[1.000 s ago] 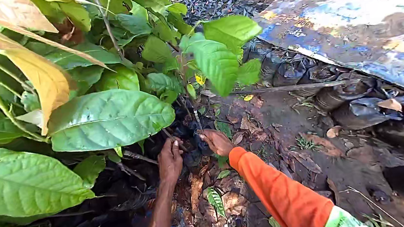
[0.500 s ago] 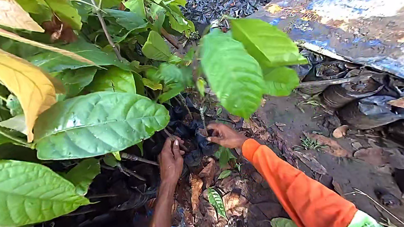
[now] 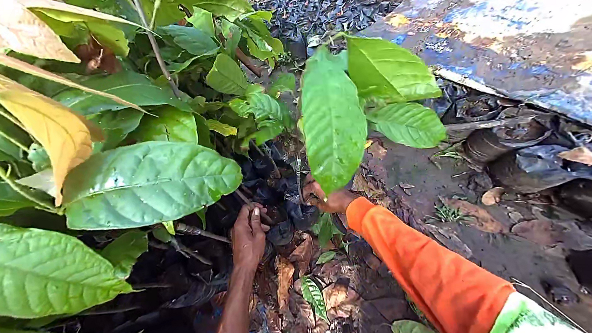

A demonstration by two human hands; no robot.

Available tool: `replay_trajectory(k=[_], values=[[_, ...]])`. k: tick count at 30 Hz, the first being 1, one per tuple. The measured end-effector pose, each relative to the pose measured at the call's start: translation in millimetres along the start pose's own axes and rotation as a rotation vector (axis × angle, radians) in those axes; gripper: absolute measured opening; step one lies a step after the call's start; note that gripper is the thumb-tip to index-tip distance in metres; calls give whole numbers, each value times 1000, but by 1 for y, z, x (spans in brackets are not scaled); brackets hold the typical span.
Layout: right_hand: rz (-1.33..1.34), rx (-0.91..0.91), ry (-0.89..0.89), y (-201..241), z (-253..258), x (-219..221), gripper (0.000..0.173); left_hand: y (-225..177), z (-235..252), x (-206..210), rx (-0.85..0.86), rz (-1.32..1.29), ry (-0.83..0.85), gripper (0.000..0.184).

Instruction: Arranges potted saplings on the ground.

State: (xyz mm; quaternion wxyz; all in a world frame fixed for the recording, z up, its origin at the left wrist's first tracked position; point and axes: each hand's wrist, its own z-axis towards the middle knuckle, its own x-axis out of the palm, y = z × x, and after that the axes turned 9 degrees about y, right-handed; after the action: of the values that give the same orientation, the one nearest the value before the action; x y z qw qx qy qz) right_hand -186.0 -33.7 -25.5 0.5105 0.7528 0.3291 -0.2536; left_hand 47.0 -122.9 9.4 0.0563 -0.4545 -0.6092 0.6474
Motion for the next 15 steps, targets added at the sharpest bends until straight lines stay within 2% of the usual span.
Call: replay_trajectory(k=[2,4,6,8,9,12,13,15], values=[[88,36,-158,-5,-14,-9,23,0,-1,-1,-2,-7,0,28],[137,205,-298,-12,-31,-26,24,0,-2,-1,-9,-25,9,28],[101,411,-335,-17,-44,-40,36,-1,-2,0,-8,-27,12,28],[95,506,-296,-9,-53,-47,49,-2,-3,2,3,51,-46,26],[109,477,-278,-3,-53,-48,48,-2,-5,5,13,125,-127,28],[199,189,-256,-11,-15,-29,33,1,-20,28,89,305,-476,46],[203,134,-228,-9,-1,-23,33,5,-26,38,152,336,-541,49],[135,132,-92,5,21,-16,38,11,-41,58,301,395,-501,44]])
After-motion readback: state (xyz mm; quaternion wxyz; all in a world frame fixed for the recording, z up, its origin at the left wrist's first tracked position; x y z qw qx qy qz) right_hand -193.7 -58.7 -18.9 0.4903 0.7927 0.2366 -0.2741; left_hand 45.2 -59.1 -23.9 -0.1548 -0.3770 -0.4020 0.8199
